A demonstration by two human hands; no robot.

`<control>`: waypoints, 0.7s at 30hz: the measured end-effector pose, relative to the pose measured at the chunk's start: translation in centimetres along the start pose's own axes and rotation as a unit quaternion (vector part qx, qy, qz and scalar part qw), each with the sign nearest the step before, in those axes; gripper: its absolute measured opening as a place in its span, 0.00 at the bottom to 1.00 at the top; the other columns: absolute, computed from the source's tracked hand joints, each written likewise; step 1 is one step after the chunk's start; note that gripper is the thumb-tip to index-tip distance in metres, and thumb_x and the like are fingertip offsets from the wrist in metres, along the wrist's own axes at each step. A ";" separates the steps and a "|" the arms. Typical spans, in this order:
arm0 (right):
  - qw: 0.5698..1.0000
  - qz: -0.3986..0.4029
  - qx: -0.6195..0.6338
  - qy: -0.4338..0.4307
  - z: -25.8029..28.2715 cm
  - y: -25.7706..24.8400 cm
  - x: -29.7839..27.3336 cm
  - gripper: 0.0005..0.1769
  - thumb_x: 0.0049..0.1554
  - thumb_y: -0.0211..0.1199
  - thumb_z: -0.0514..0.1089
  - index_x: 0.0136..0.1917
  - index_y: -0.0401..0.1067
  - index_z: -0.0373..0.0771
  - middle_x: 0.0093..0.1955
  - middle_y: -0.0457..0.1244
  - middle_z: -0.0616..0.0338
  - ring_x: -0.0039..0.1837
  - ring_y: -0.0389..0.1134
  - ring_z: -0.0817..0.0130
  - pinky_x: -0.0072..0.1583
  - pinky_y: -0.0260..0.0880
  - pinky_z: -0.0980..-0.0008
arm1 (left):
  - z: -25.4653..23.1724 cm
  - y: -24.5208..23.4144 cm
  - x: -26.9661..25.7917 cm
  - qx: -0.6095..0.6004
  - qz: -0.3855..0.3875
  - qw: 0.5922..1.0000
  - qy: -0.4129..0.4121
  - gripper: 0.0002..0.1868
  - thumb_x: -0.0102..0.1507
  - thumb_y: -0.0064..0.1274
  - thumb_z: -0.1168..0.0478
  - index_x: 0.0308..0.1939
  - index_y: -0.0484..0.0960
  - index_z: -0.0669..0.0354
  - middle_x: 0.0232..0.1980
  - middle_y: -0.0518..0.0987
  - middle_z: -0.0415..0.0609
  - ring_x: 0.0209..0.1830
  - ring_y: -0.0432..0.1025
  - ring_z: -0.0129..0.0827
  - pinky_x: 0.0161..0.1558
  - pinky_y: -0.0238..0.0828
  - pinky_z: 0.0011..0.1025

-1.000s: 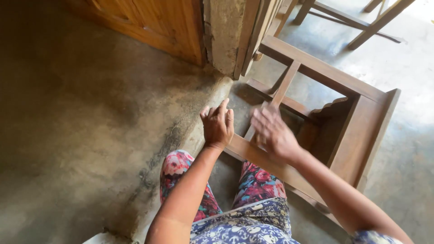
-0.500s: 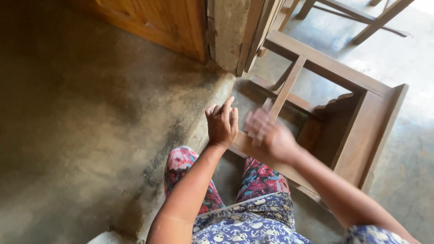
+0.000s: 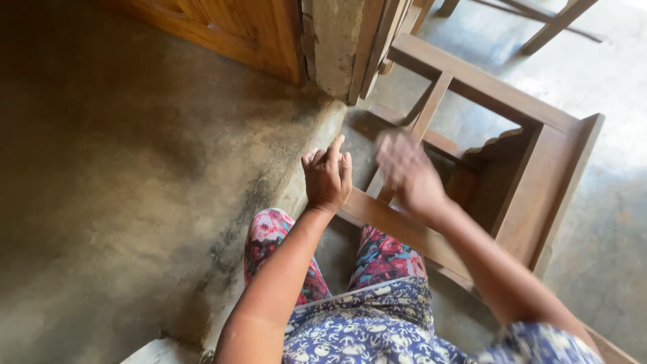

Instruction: The person sands a wooden chair frame with sandpaper.

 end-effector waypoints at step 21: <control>0.984 0.019 0.145 -0.103 -0.3 -0.1 -1.3 0.29 0.60 0.50 0.48 0.69 0.71 0.34 0.78 0.59 0.45 0.82 0.54 0.42 0.81 0.47 0.38 | 0.0 0.1 0.6 0.006 0.017 1.000 -0.016 0.22 0.69 0.45 0.53 0.64 0.79 0.57 0.30 0.81 0.38 0.34 0.76 0.31 0.61 0.65 0.39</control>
Point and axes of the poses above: each hand's wrist, its own x-axis towards the middle knuckle, its own y-axis out of the palm, z = x × y, the point moved 9 cm from there along x, towards the middle knuckle
